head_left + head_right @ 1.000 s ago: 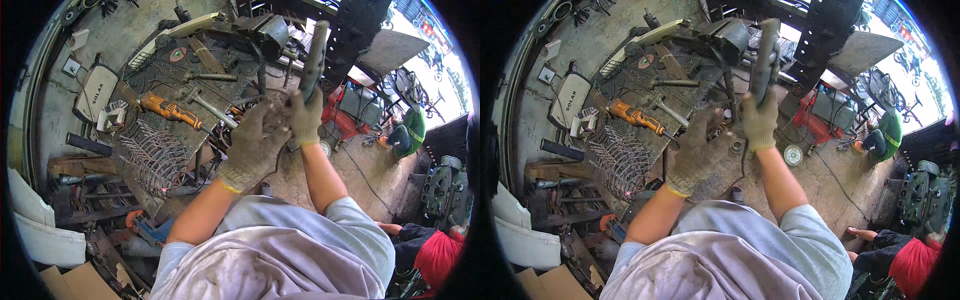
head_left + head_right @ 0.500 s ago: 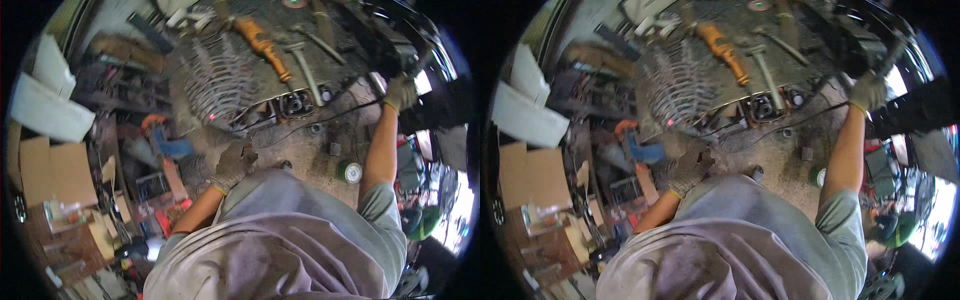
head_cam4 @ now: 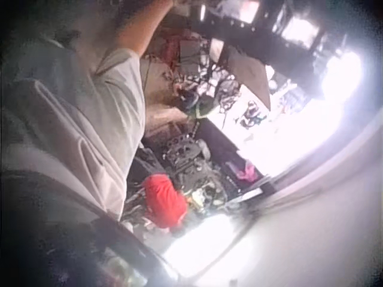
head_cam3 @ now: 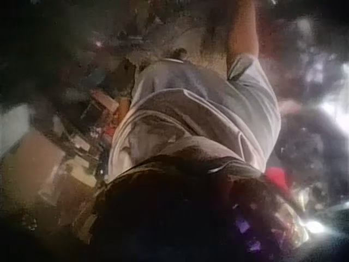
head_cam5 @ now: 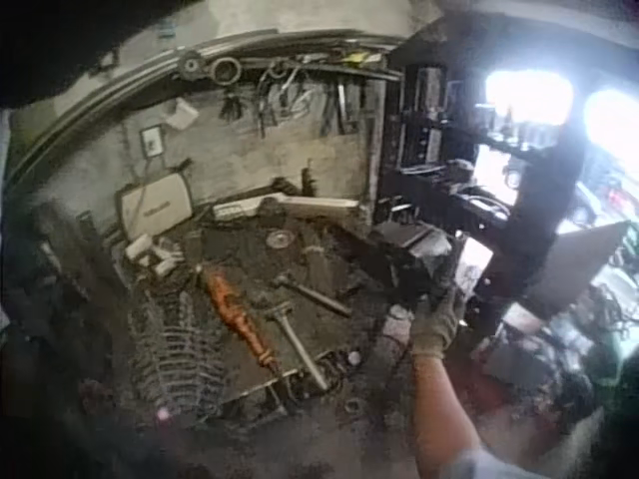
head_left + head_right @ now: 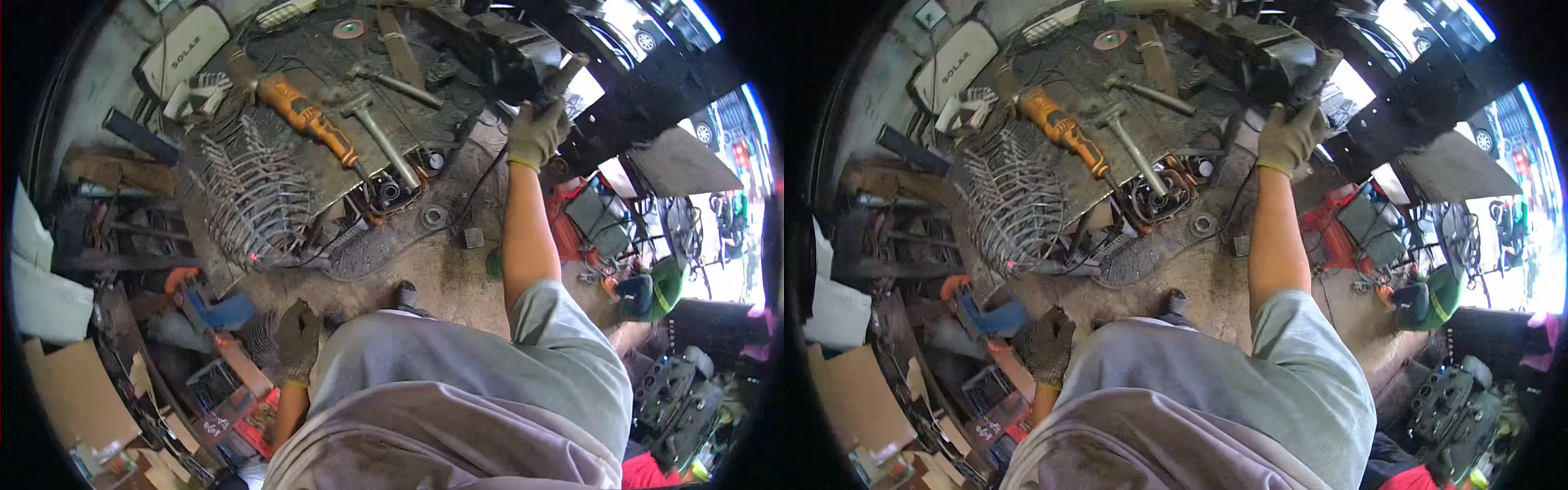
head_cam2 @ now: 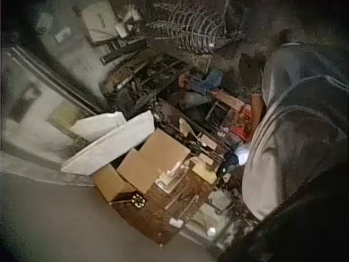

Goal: The person holds a metal pipe and uses a welding rod to weld a small attachment onto it, then taps the area with a hammer.

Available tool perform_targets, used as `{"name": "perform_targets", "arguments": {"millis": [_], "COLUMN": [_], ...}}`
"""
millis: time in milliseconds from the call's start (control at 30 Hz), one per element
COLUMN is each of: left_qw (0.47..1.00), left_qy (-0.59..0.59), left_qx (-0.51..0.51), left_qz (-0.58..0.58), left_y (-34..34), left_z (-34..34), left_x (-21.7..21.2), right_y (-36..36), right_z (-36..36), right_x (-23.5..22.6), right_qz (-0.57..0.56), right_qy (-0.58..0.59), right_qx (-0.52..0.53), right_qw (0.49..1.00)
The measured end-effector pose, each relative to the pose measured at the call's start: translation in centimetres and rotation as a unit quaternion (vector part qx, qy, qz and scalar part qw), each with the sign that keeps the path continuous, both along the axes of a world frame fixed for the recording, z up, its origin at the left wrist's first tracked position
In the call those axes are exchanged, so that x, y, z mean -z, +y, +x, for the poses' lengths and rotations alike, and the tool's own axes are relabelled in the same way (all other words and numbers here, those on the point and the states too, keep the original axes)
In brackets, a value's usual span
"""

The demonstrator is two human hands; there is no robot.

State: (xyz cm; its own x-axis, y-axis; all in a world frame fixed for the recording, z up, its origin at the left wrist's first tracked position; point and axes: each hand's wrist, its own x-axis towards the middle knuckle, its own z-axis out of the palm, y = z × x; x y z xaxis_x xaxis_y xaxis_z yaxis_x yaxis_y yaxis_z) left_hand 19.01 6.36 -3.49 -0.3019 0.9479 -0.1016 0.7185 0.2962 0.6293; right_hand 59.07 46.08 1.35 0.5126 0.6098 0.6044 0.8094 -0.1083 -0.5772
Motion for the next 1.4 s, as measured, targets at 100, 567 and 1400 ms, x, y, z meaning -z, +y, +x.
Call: {"name": "perform_targets", "arguments": {"millis": [100,567,1400], "left_qw": [0.998,0.999,0.970], "left_qy": [-0.052,0.002,0.217], "left_qx": [-0.011,0.000,0.085], "left_qz": [0.019,-0.047,0.073], "left_y": [-0.7,-5.0,16.6], "left_z": [-0.8,-4.5,-19.5], "left_x": [2.6,1.8,-10.5], "right_y": [-1.2,-20.9,-10.2], "right_z": [0.3,-8.1,-15.8], "right_x": [0.4,11.4,4.5], "right_qz": [0.027,-0.132,-0.316], "right_qy": [0.019,0.095,0.000], "right_qx": [0.009,-0.259,-0.335], "right_qw": [0.999,0.952,0.888]}}
